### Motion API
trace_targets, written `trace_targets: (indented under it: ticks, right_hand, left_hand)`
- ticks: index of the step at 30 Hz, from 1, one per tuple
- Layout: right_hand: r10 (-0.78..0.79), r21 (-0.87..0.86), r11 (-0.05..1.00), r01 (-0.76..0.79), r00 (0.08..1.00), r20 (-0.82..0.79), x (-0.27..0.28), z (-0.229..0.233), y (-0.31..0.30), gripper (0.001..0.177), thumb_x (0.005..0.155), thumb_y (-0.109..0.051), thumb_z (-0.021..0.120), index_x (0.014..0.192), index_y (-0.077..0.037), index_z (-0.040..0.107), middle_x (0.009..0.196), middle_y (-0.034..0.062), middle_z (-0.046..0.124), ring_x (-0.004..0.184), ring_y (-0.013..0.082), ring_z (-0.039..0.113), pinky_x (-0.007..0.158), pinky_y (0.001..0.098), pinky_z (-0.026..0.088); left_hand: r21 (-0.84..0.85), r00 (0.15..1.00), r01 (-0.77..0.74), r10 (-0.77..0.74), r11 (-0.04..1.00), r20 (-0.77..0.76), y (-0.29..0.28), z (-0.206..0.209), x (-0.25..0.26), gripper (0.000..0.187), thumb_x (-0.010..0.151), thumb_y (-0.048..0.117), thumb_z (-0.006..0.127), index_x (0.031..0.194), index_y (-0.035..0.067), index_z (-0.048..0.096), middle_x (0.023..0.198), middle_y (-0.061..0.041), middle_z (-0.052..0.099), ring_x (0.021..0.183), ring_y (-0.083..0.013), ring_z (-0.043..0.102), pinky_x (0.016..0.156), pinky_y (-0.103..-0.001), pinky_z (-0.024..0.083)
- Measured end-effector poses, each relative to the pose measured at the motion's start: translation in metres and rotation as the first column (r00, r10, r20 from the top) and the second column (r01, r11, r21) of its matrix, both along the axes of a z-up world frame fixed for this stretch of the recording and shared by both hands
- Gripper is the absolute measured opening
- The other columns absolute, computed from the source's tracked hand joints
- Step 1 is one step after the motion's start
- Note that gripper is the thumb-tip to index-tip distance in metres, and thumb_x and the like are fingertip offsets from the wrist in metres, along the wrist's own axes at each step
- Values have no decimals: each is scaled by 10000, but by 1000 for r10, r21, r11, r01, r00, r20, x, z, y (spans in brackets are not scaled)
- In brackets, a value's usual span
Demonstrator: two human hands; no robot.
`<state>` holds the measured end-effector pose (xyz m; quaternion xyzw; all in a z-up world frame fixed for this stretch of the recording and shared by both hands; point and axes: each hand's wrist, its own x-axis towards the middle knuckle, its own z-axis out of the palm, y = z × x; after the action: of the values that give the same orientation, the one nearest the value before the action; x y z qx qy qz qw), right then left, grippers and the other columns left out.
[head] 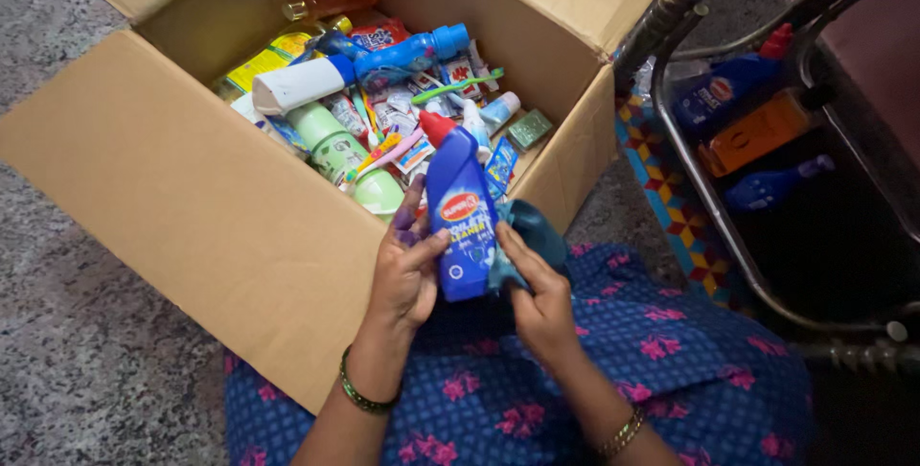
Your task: The person sits on the floor and sorts personal care items from a cardboard box onto a metal trolley. They wipe bottles, tubes, and packets with a cloth before placing them on the trolley shelves.
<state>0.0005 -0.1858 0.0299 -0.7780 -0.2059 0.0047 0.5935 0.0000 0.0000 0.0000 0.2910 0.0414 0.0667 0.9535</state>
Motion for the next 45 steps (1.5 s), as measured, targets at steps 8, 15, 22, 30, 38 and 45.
trace_targets:
  ticks: [8,15,22,30,38,45]
  right_hand:
    - [-163,205,954,219,952,-257,-21,-17,-3,372,863,86,653,1217,23,748,1232,142,749,1114,185,678,998,311,511]
    - [-263,276,908,315,942,-210,10,17,-27,304,870,58,701,1166,22,755,1146,91,765,1023,147,710,936,280,559]
    - [-115,489,852,188,978,-175,27,74,-25,408,956,-41,678,1357,10,629,1297,85,696,1137,121,672,1022,267,529]
    - [-237,354,888,294,951,-196,31,85,-44,304,862,59,763,1163,21,757,1077,108,769,950,151,718,866,274,573]
    - [-452,95,888,451,814,364,21,61,-75,197,880,125,709,1021,-5,754,1049,104,755,1013,188,724,948,292,561]
    - [-279,-430,828,361,929,242,33,8,-119,482,677,7,786,1153,-57,752,1234,142,731,1192,305,674,1032,385,508]
  left_hand:
    - [-148,989,-116,100,982,-106,-3,14,0,694,886,-47,660,1533,58,432,1418,-163,567,1285,-295,570,1100,-478,483]
    - [43,1000,11,-10,999,-12,-6,25,-12,863,804,-108,712,1572,111,386,1462,-93,562,1312,-257,554,1116,-415,457]
    - [581,977,157,-212,799,28,-29,41,-22,852,753,-75,805,1535,76,505,1456,-122,580,1340,-221,554,1167,-360,434]
    - [852,966,126,-258,509,11,-30,56,-31,798,723,-74,794,1470,102,574,1487,-130,610,1360,-186,569,1168,-334,395]
    - [788,948,285,-280,546,-150,-49,60,-33,836,716,-77,762,1496,124,536,1453,-103,632,1312,-195,596,1132,-328,434]
    - [769,979,186,-179,612,-95,-63,44,-16,892,692,-68,805,1509,88,484,1460,-133,596,1368,-214,550,1146,-351,405]
